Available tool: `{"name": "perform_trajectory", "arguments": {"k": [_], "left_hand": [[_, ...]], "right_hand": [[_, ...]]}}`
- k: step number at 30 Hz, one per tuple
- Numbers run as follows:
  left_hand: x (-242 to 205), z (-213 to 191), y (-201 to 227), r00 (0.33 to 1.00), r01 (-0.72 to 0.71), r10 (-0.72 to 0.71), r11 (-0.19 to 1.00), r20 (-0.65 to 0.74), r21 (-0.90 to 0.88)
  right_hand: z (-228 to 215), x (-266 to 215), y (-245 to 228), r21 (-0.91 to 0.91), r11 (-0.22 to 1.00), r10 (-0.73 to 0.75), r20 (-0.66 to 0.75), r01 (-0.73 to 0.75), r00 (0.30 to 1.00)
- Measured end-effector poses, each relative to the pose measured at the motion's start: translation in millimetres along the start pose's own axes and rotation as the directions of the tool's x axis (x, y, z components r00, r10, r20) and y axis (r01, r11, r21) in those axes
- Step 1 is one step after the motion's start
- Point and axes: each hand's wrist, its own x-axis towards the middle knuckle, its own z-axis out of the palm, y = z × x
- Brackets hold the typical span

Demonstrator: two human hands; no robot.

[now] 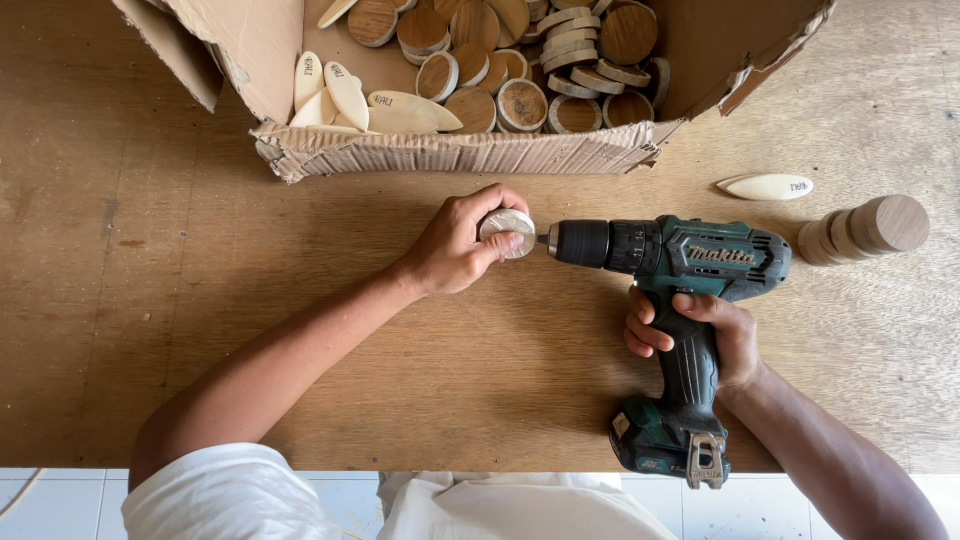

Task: The person picks up flat wooden discs and ovals from a cardboard box and presses them against a spinning white attachment on a cordless drill to sand their edges.

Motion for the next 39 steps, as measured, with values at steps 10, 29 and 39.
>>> {"name": "perform_trajectory", "arguments": {"k": [10, 29, 39], "left_hand": [[2.0, -0.3, 5.4, 0.973, 0.23, -0.214, 0.936, 0.088, -0.268], [-2.2, 3.7, -1.8, 1.0, 0.03, -0.03, 0.994, -0.001, -0.103], [-2.4, 4.3, -5.6, 0.998, 0.042, -0.049, 0.989, -0.044, -0.143]], "right_hand": [[-0.9, -0.9, 0.4, -0.011, 1.0, 0.001, 0.008, -0.001, 1.0], [0.8, -0.6, 1.3, -0.006, 0.999, -0.04, 0.003, 0.04, 0.999], [-0.9, -2.1, 1.2, -0.016, 1.0, -0.024, 0.002, 0.024, 1.0]]}}
